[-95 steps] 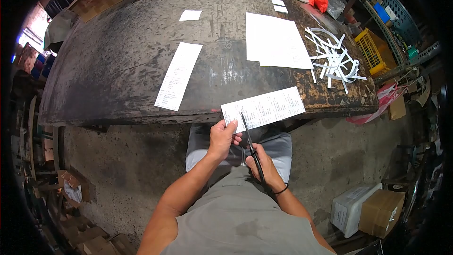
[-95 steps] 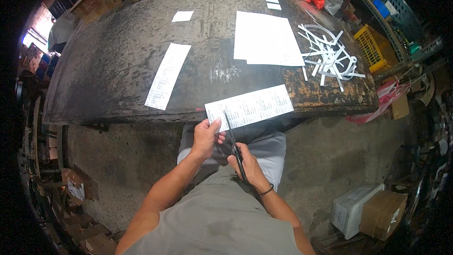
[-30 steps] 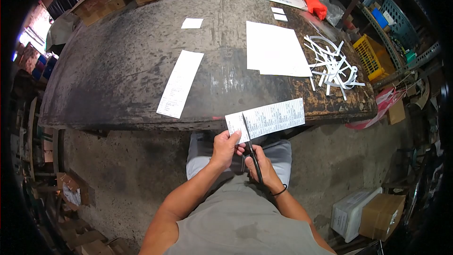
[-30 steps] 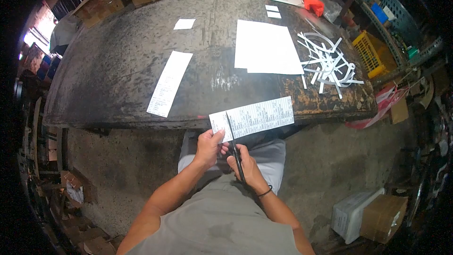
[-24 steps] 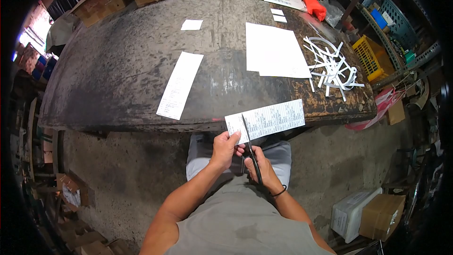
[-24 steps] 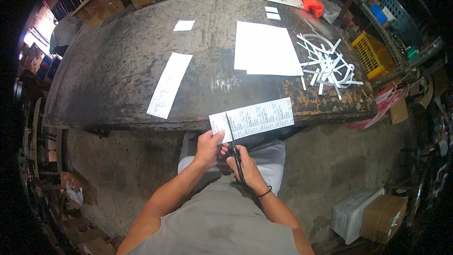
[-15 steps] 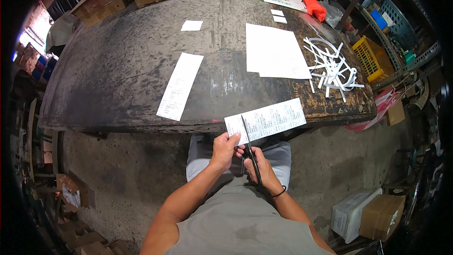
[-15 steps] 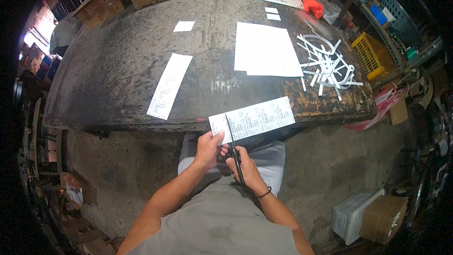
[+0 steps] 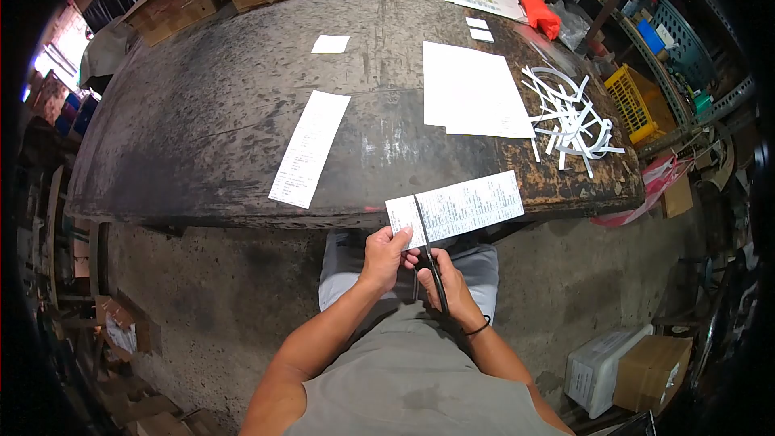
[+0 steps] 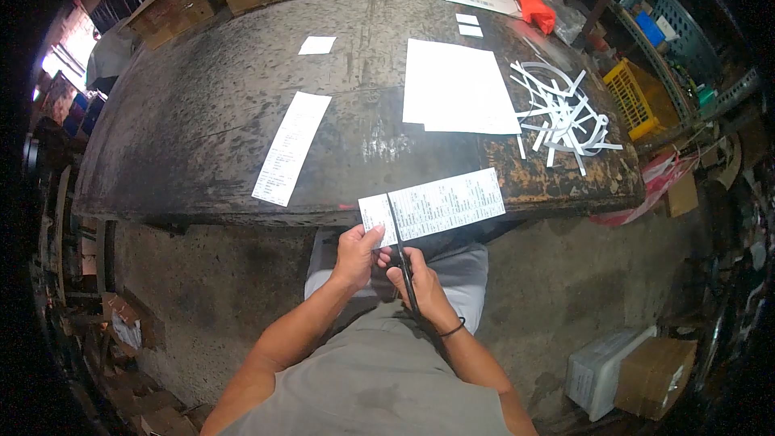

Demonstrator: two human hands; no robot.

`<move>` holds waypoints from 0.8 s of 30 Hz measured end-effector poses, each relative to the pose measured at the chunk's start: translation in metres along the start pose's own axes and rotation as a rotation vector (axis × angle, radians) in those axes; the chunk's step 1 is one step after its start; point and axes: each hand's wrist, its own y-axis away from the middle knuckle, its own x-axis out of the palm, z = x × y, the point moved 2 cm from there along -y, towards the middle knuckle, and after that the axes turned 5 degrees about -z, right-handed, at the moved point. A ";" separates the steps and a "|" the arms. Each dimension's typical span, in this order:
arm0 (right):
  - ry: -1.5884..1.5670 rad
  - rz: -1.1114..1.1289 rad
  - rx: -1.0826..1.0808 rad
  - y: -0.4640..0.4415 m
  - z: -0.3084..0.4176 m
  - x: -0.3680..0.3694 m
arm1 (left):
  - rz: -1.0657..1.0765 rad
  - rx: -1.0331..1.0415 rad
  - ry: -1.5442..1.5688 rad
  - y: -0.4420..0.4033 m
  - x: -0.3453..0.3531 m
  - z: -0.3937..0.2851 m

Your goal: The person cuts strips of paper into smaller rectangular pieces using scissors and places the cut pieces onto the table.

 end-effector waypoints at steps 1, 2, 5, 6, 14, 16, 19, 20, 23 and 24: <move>0.031 0.014 0.050 -0.001 -0.005 0.001 | -0.001 0.002 0.000 0.000 0.000 -0.001; 0.031 0.014 0.051 -0.002 -0.011 0.003 | -0.002 0.002 0.000 0.000 0.000 -0.001; 0.020 -0.049 -0.062 -0.005 -0.016 0.005 | -0.009 0.003 -0.004 -0.002 0.000 -0.002; -0.029 -0.070 -0.082 -0.006 -0.008 0.005 | -0.011 0.001 -0.010 -0.002 0.000 -0.002; -0.192 0.034 0.037 -0.022 -0.020 -0.002 | 0.049 0.085 -0.039 0.000 -0.010 -0.038; -0.203 0.063 0.064 -0.026 -0.015 -0.006 | 0.048 0.158 -0.122 -0.005 -0.019 -0.061; -0.246 0.110 0.106 -0.027 0.001 -0.011 | 0.046 0.247 -0.374 -0.017 -0.037 -0.101; -0.279 0.106 0.117 -0.026 0.001 -0.011 | 0.002 0.288 -0.488 -0.024 -0.044 -0.117; -0.296 0.131 0.118 -0.022 0.002 -0.013 | -0.161 0.375 -0.699 -0.060 -0.074 -0.159; -0.291 0.162 0.112 -0.020 0.002 -0.013 | -0.162 0.480 -0.751 -0.070 -0.081 -0.174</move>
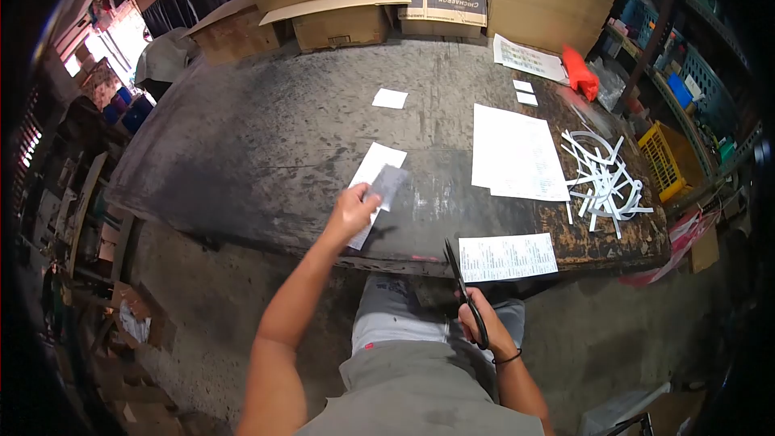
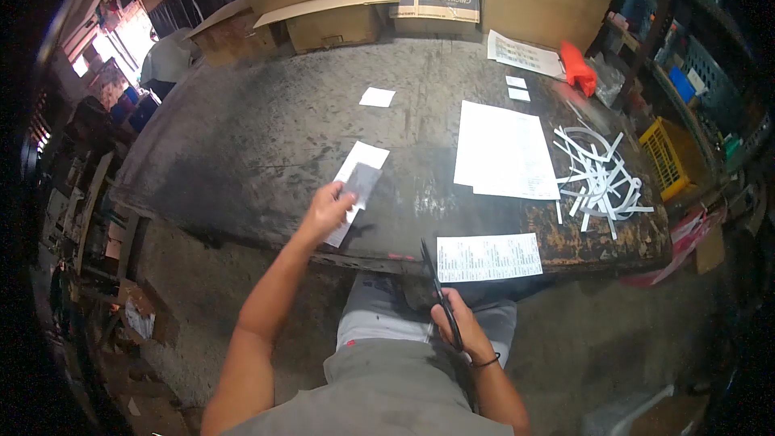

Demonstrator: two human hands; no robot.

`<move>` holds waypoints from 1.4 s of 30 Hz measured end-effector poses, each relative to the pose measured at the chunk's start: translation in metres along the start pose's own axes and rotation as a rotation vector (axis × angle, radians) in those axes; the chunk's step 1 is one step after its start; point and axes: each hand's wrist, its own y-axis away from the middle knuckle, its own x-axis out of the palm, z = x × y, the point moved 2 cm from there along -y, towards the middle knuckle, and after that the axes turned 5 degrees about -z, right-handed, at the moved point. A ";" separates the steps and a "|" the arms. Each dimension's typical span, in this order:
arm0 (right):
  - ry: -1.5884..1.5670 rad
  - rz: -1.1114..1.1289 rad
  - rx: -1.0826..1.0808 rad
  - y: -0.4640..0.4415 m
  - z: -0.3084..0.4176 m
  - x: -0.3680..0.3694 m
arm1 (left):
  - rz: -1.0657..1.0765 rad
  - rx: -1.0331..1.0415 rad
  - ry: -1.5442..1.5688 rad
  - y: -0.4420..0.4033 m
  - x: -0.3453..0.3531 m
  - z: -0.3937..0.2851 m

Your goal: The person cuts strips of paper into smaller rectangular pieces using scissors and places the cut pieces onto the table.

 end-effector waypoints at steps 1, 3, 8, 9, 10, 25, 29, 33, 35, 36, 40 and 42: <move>0.007 0.031 0.001 0.002 -0.002 0.000 | -0.028 0.101 -0.048 -0.015 -0.012 -0.001; 0.035 0.046 -0.012 0.006 -0.006 -0.001 | -0.053 0.077 -0.189 -0.048 -0.034 0.003; 0.028 0.064 -0.001 0.014 -0.008 -0.002 | -0.103 0.097 -0.435 -0.109 -0.070 -0.006; 0.036 0.040 0.007 0.014 -0.009 -0.002 | -0.083 0.068 -0.537 -0.119 -0.075 -0.006; 0.037 0.039 0.011 0.014 -0.009 -0.003 | -0.064 0.037 -0.638 -0.129 -0.079 -0.006; -0.113 0.054 0.141 0.006 -0.016 -0.005 | -0.017 0.138 -1.195 -0.219 -0.069 0.014; -0.104 0.105 0.135 0.012 -0.005 -0.003 | -0.187 0.252 -1.104 -0.204 -0.063 0.007; -0.201 0.134 0.092 0.017 0.005 -0.006 | -0.333 0.725 -0.614 -0.167 -0.034 -0.017; -0.311 0.119 0.064 0.022 0.005 -0.014 | -0.114 0.713 -0.503 -0.127 0.010 -0.037; -0.342 0.099 0.036 0.022 0.002 -0.019 | 0.048 0.687 -0.439 -0.102 0.028 -0.038; -0.347 -0.046 -0.079 0.027 -0.002 -0.036 | 0.320 0.687 -0.374 -0.036 0.101 -0.037; -0.343 -0.108 -0.141 0.036 0.000 -0.041 | 0.362 0.652 -0.499 -0.026 0.119 -0.050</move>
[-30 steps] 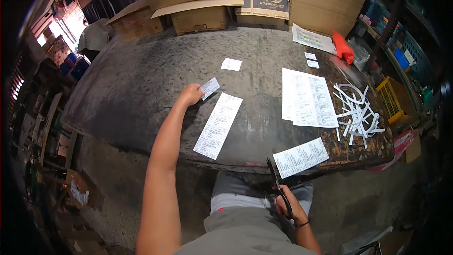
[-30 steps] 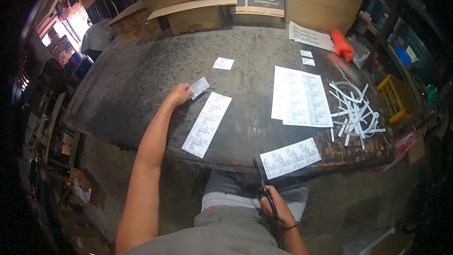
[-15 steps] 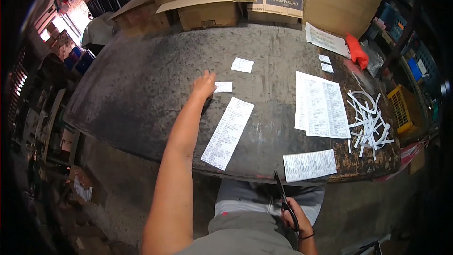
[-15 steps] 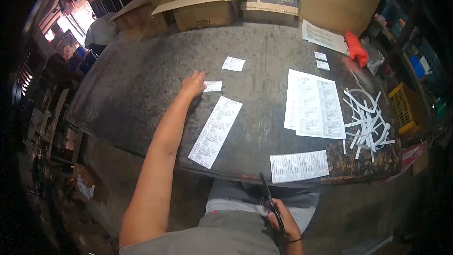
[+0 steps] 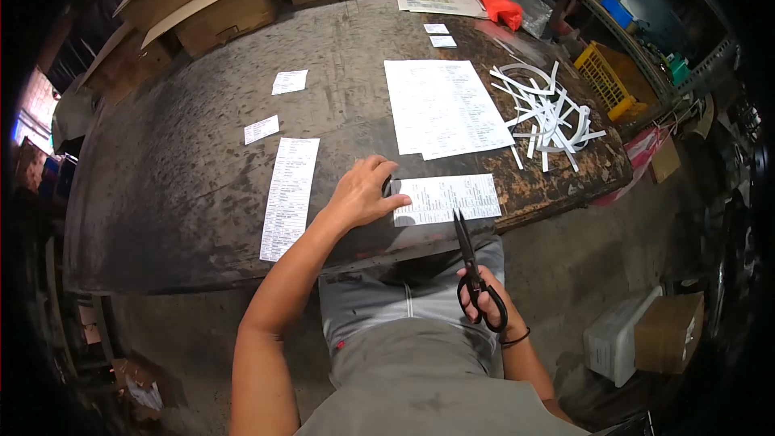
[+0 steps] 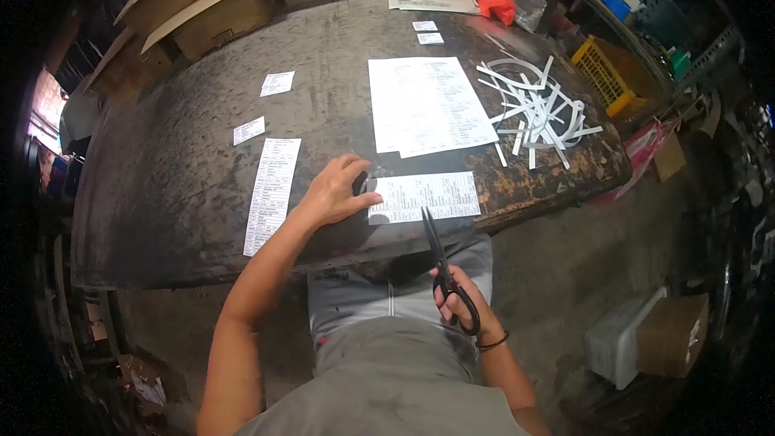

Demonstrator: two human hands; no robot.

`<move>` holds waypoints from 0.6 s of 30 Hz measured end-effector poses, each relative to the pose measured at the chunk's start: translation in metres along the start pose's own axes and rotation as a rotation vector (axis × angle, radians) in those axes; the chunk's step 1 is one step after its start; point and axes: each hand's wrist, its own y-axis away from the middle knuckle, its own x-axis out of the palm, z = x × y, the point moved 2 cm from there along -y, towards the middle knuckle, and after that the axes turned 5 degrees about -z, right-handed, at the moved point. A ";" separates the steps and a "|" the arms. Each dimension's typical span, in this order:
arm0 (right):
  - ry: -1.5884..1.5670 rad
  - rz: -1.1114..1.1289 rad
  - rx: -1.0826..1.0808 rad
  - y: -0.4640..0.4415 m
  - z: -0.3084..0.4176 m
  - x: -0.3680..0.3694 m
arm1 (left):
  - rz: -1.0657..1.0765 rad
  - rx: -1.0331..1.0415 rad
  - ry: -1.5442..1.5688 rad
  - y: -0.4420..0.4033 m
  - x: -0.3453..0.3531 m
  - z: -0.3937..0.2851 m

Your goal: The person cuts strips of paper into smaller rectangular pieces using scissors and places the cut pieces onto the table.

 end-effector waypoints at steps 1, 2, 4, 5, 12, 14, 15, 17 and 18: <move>-0.001 -0.002 -0.001 0.004 -0.001 -0.003 | 0.085 -0.043 -0.092 -0.003 0.004 -0.006; -0.011 -0.009 -0.032 0.008 -0.002 -0.006 | 0.140 -0.019 -0.172 -0.008 0.013 -0.004; -0.022 -0.022 -0.059 0.015 -0.005 -0.012 | 0.188 -0.051 -0.192 -0.016 0.013 -0.009; -0.027 -0.020 -0.062 0.019 -0.007 -0.015 | 0.235 -0.082 -0.214 -0.017 0.014 -0.011; -0.012 -0.071 -0.011 0.040 -0.020 -0.032 | 0.211 -0.208 0.005 -0.008 0.026 -0.012; -0.017 -0.064 -0.025 0.042 -0.020 -0.035 | 0.167 -0.281 0.084 0.000 0.027 -0.017; -0.028 -0.069 -0.009 0.043 -0.018 -0.036 | 0.123 -0.352 0.173 0.005 0.028 -0.021; -0.042 -0.062 0.012 0.044 -0.020 -0.037 | 0.074 -0.396 0.222 0.017 0.026 -0.032; -0.034 -0.065 0.009 0.044 -0.022 -0.038 | 0.056 -0.400 0.256 0.022 0.026 -0.033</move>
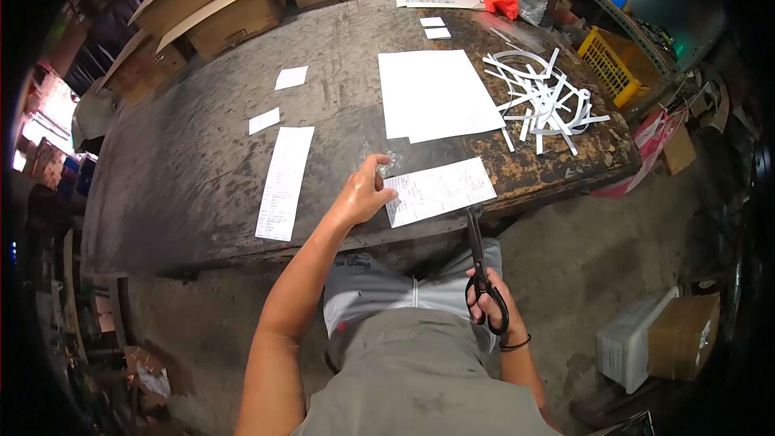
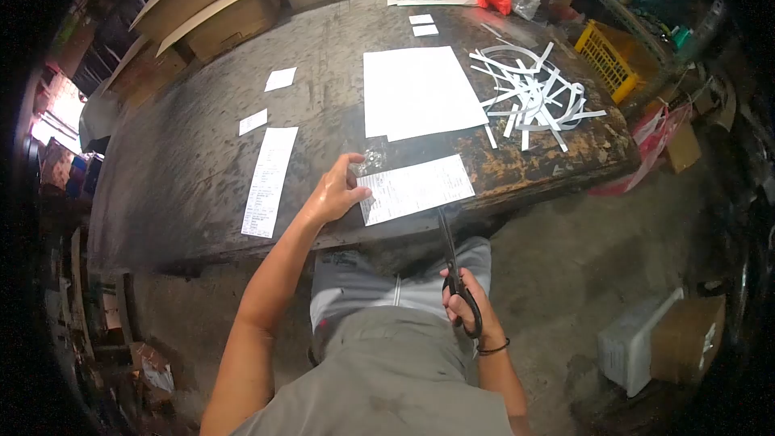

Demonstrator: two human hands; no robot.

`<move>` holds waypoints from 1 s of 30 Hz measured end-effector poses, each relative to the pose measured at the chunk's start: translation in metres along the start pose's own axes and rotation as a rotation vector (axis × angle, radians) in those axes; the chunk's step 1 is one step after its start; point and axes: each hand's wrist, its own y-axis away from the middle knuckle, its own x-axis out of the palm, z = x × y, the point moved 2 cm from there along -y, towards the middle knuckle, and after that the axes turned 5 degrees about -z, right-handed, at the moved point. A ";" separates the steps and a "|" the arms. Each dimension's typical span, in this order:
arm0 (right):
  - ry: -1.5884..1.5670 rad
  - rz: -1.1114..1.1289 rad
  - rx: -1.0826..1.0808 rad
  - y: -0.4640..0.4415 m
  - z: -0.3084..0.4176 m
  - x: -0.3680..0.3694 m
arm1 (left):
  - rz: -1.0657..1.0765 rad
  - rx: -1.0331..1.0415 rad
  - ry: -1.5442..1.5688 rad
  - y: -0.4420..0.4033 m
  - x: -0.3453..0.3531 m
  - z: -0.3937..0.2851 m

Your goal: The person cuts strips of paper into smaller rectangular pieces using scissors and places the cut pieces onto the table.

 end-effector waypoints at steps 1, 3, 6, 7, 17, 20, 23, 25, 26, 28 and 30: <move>0.010 -0.001 -0.004 -0.001 -0.002 -0.001 | -0.013 -0.001 0.038 0.005 -0.001 0.001; 0.035 0.023 -0.023 -0.006 -0.004 0.002 | 0.042 -0.011 0.016 0.008 -0.006 0.008; 0.038 0.065 0.002 -0.019 -0.014 0.008 | 0.096 -0.031 -0.022 0.019 -0.014 0.010; 0.017 0.081 0.034 -0.025 -0.018 0.010 | 0.092 -0.029 -0.043 0.024 -0.017 0.008; 0.119 0.053 0.105 -0.042 -0.025 0.027 | -0.438 -0.267 0.588 0.129 0.029 0.065; 0.162 0.043 0.107 -0.042 -0.018 0.027 | -0.171 -0.551 0.897 0.136 0.049 0.060; 0.162 0.009 0.124 -0.041 -0.012 0.028 | -0.148 -0.520 1.004 0.120 0.061 0.052; 0.202 0.013 0.164 -0.039 -0.009 0.028 | -0.143 -0.490 0.984 0.111 0.068 0.049; 0.230 0.021 0.132 -0.036 -0.007 0.030 | -0.165 -0.497 1.025 0.109 0.070 0.046; 0.260 0.013 0.092 -0.027 -0.002 0.037 | -0.180 -0.505 1.067 0.106 0.074 0.040; 0.312 0.007 0.077 -0.016 -0.006 0.038 | -0.242 -0.539 1.151 0.107 0.075 0.034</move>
